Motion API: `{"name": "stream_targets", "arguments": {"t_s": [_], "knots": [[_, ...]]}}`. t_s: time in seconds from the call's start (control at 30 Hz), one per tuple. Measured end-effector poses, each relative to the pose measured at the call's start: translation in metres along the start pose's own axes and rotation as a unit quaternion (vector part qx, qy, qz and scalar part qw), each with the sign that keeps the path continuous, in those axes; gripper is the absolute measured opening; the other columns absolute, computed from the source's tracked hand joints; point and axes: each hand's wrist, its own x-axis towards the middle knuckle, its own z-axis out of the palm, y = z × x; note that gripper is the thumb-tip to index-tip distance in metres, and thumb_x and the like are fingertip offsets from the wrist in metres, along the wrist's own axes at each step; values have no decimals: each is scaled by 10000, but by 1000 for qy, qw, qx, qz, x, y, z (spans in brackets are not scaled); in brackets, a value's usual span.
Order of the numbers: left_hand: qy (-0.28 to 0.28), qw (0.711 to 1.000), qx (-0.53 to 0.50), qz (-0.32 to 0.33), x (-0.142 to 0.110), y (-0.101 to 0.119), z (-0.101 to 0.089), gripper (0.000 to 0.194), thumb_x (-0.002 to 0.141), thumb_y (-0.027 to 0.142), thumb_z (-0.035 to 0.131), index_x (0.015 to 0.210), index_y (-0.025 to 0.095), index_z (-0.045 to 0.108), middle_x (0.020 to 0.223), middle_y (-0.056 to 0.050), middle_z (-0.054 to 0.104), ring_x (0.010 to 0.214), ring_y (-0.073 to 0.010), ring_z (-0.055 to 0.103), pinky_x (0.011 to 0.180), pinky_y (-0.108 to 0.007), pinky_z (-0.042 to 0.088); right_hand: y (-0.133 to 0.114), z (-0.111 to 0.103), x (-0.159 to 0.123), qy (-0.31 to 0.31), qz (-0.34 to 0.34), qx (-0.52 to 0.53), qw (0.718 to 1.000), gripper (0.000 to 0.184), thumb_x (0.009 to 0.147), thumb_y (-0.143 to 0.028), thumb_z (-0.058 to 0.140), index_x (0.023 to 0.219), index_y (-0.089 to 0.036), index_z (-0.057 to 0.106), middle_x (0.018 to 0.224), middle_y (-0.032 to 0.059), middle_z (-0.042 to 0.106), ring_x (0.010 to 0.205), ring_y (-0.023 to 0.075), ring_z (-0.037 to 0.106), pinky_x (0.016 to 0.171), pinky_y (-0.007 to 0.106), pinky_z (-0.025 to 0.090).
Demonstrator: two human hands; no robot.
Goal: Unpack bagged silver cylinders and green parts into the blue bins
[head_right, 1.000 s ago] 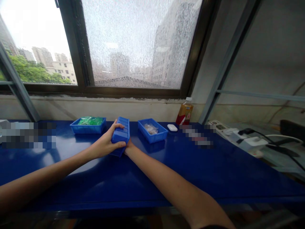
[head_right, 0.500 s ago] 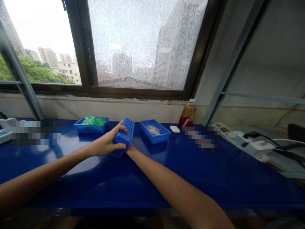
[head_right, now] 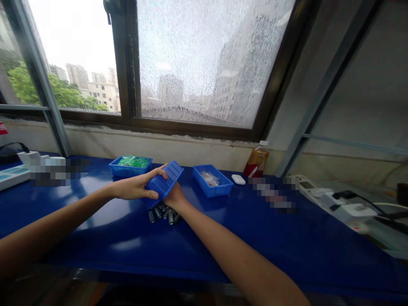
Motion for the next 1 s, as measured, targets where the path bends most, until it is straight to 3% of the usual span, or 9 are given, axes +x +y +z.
{"name": "stream_targets", "arguments": {"t_s": [0.13,0.27,0.47,0.67,0.77,0.83,0.93,1.0], "knots": [[-5,1000,-29,-10,-2,-1,-6,472,706,319,663,1142,228,506,1435,-95,271,1271,-296,329,949,-383,389,0,-3,5,-46,-48,-37,997,302,704,-275,622,1003,-242,602,1097,40,603,1114,244,478,988,420,335],[-2,997,-68,-30,-6,-3,-18,423,716,311,655,1111,240,523,1431,-70,283,1186,-269,432,882,-332,435,-1,-6,6,-39,-59,-132,989,271,824,-319,475,1059,-222,572,1116,55,596,1138,231,464,975,396,332],[71,978,-168,-101,-11,-14,-36,395,728,322,644,1093,234,521,1186,-70,527,854,-175,582,675,-244,481,-7,-11,4,-44,-4,-239,970,373,919,-387,273,984,-176,572,1045,86,613,1000,201,548,853,319,388],[148,954,-237,-114,-10,-17,-38,484,715,322,672,1157,242,492,1013,-46,594,751,-144,591,642,-234,493,-8,-14,4,-60,-22,-298,952,396,928,-393,235,955,-165,558,930,76,618,879,169,574,775,283,404],[216,923,-307,-87,-7,-17,-37,525,717,344,679,1187,240,467,1006,-42,603,773,-146,603,678,-253,514,-14,-20,3,-16,-64,-340,938,372,913,-388,284,1039,-153,544,997,100,586,941,187,551,827,310,400],[250,899,-352,-68,-5,-17,-35,504,739,380,654,1180,224,467,1034,-55,602,823,-170,612,716,-302,527,-19,-26,2,21,-117,-382,916,405,852,-415,423,1139,-141,506,1133,138,517,1061,227,486,898,354,373],[254,881,-391,-85,-3,-16,-33,498,779,455,578,1188,197,461,1089,-102,591,867,-238,621,708,-414,537,-23,-35,2,27,-190,-431,882,502,762,-380,570,1207,-167,481,1271,146,414,1199,271,344,970,407,317],[242,874,-405,-118,-1,-16,-30,530,793,519,515,1201,185,454,1146,-135,568,907,-277,613,695,-452,533,-24,-42,6,20,-197,-440,876,341,808,-300,510,1124,-180,551,1193,122,495,1202,261,332,967,405,318]]}}
